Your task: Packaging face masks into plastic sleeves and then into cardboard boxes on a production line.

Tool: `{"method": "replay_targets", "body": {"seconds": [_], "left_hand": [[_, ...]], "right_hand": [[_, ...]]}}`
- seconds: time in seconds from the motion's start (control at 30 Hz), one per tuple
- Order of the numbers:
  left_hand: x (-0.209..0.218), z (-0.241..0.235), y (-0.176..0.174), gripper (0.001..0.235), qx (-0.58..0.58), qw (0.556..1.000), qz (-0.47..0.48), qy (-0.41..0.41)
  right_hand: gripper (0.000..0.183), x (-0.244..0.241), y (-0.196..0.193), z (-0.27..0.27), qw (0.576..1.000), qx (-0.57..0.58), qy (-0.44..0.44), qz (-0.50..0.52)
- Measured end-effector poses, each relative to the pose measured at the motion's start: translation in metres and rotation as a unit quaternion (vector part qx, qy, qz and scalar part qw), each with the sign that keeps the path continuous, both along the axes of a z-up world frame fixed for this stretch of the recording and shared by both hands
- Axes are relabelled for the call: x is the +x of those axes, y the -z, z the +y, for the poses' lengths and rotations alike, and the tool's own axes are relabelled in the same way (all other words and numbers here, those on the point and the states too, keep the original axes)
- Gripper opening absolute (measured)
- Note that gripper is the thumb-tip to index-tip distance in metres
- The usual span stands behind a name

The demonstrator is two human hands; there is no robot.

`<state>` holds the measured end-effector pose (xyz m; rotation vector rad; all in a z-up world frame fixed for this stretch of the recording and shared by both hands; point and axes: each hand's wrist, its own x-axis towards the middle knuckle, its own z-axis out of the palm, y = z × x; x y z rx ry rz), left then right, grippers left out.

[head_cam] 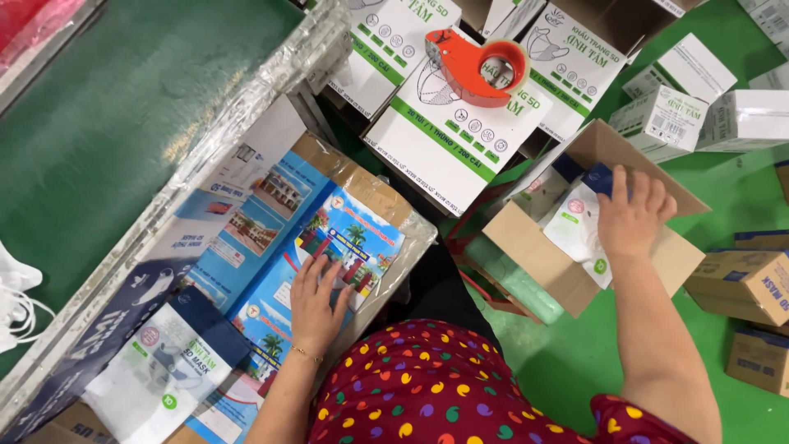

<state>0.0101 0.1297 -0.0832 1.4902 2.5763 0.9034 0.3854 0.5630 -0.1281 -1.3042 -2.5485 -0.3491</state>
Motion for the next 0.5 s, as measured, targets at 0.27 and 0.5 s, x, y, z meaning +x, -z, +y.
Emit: {"method": "replay_targets", "body": {"seconds": [0.27, 0.5], "left_hand": [[0.003, 0.003, -0.001, 0.046, 0.004, 1.0, 0.005, -0.009], [0.001, 0.0, 0.005, 0.044, 0.019, 0.999, -0.003, -0.04]], "right_hand": [[0.094, 0.005, 0.024, -0.011, 0.897, -0.401, 0.135, -0.125], [0.105, 0.018, 0.054, -0.006, 0.901, -0.392, 0.13, -0.131]]}}
